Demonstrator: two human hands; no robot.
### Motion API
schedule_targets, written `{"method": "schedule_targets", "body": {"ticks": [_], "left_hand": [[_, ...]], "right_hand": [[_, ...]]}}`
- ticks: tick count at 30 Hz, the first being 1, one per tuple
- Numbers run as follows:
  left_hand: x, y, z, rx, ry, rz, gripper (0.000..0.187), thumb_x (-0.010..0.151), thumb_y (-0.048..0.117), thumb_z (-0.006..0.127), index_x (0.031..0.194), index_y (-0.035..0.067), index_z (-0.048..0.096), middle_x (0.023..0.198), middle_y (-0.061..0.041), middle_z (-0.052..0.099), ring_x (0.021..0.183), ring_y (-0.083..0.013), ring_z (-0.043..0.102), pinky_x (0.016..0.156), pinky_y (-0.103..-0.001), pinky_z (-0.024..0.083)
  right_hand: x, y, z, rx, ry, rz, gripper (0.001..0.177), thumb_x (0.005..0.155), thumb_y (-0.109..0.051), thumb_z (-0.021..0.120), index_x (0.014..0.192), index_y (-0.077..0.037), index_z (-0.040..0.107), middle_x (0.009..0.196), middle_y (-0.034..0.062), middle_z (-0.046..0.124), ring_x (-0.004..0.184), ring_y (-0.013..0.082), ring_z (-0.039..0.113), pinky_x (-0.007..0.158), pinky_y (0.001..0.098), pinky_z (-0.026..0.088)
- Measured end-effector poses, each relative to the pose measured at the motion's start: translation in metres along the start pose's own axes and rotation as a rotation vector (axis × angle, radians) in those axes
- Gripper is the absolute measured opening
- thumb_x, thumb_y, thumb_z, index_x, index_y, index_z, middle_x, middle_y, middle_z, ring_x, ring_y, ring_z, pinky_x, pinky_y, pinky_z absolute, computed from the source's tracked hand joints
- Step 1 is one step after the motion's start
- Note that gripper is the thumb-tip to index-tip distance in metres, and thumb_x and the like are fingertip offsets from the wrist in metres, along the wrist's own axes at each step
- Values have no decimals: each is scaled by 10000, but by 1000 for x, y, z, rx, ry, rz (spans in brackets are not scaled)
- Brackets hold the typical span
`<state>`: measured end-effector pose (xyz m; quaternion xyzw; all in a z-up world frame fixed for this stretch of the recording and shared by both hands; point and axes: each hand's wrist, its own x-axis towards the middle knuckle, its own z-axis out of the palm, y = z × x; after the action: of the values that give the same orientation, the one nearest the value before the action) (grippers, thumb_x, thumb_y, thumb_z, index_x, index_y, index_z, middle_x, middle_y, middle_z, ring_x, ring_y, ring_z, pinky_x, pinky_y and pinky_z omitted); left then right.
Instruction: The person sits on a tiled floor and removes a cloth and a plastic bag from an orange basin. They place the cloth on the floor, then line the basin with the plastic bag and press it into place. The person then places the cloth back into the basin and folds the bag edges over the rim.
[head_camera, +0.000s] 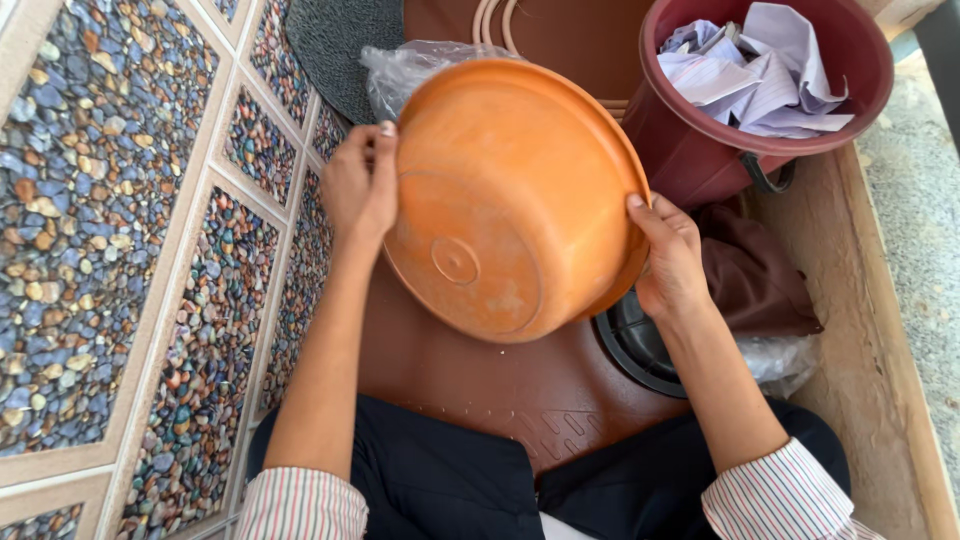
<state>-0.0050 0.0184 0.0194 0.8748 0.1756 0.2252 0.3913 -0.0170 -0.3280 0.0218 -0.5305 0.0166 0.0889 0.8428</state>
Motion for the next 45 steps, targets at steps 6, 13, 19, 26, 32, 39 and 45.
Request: {"method": "schedule_targets", "body": {"ticks": [6, 13, 19, 26, 32, 39, 45], "left_hand": [[15, -12, -24, -462, -106, -239, 799, 925, 709, 393, 1332, 49, 587, 927, -209, 756, 875, -309, 755, 778, -463, 550], [10, -39, -26, -599, -322, -614, 983, 814, 801, 462, 1487, 83, 471, 1149, -196, 656, 1121, -356, 641, 950, -512, 473], [-9, -81, 9, -474, -411, -694, 512, 820, 429, 722, 1171, 56, 698, 1042, -133, 756, 952, -283, 702, 867, -460, 526], [-18, -110, 32, -192, -509, -663, 348, 841, 213, 728, 1136, 28, 702, 1037, -137, 767, 902, -259, 736, 807, -503, 561], [-20, -94, 23, 221, -505, -411, 441, 825, 229, 705, 1170, -43, 742, 1133, -236, 762, 1063, -333, 763, 947, -416, 578], [13, -75, 29, 36, -270, -234, 667, 887, 414, 722, 1271, -112, 576, 1290, -338, 591, 1232, -418, 592, 1006, -430, 470], [84, -63, 36, -306, -317, -643, 675, 865, 460, 669, 1297, -58, 631, 1317, -255, 644, 1190, -389, 624, 983, -556, 525]], "right_hand": [[-20, -36, 20, -340, -233, -99, 392, 745, 5, 789, 1121, -56, 692, 1019, 18, 757, 901, 102, 715, 816, 295, 601], [-39, -42, 26, -1115, -527, -630, 230, 703, -121, 891, 854, -92, 720, 794, 20, 675, 744, 161, 639, 703, 325, 482], [-56, -11, 17, -1366, -640, -843, 230, 634, -128, 835, 833, -136, 721, 794, -13, 673, 749, 194, 618, 654, 355, 394], [-67, 45, -16, -1423, -680, -876, 316, 575, -91, 781, 878, -155, 720, 814, -36, 656, 797, 182, 607, 684, 356, 389], [-82, 69, -22, -1487, -652, -878, 290, 638, -135, 783, 914, -152, 695, 871, -25, 633, 861, 184, 604, 756, 353, 400], [-80, 46, -4, -1342, -716, -830, 486, 650, -423, 809, 951, -58, 701, 900, 93, 653, 873, 266, 596, 788, 389, 402], [-15, 53, 9, -1272, -342, -590, 245, 954, -294, 692, 1019, -59, 673, 940, 117, 699, 879, 266, 664, 804, 404, 508]]}}
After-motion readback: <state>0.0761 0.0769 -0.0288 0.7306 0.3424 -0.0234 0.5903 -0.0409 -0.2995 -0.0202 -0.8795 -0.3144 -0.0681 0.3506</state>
